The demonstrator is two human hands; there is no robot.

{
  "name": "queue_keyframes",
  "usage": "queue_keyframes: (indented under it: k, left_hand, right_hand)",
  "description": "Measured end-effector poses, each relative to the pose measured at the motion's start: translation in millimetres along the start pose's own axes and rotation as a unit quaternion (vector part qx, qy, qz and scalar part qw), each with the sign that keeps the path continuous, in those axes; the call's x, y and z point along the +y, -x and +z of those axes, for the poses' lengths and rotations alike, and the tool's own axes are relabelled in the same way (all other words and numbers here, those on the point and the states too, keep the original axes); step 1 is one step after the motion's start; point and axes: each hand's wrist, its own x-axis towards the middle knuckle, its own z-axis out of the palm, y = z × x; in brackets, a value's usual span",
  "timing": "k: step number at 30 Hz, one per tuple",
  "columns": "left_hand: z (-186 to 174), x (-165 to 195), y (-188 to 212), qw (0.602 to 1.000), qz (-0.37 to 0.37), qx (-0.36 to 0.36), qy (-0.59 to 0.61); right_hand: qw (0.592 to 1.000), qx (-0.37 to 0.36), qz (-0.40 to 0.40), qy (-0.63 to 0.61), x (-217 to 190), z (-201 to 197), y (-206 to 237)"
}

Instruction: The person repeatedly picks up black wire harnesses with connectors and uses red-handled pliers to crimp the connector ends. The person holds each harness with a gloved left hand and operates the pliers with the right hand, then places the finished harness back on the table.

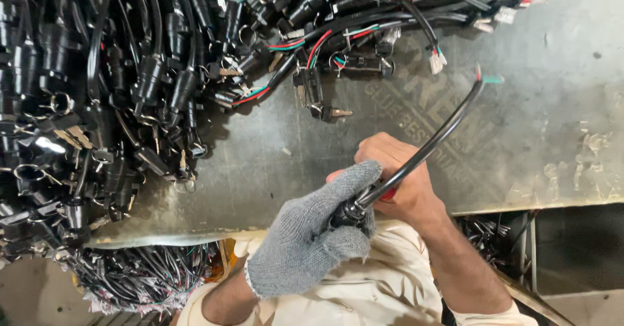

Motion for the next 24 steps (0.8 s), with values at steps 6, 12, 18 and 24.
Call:
queue_keyframes:
  k: [6, 12, 18, 24]
  left_hand:
    - [5, -13, 5, 0.963, 0.138, 0.125, -0.197]
    - [-13, 7, -15, 0.827, 0.167, 0.252, -0.473]
    - [-96, 72, 14, 0.770, 0.120, 0.388, -0.493]
    - [-98, 39, -11, 0.650, 0.177, 0.327, -0.663]
  right_hand:
    - [0.999, -0.021, 0.031, 0.010, -19, -4, -10]
    - [0.957, 0.016, 0.077, 0.278, -20, 1, -11]
    - [0.911, 0.022, -0.072, 0.406, -17, -45, -56]
    - [0.905, 0.013, -0.134, 0.405, 3, -40, -136]
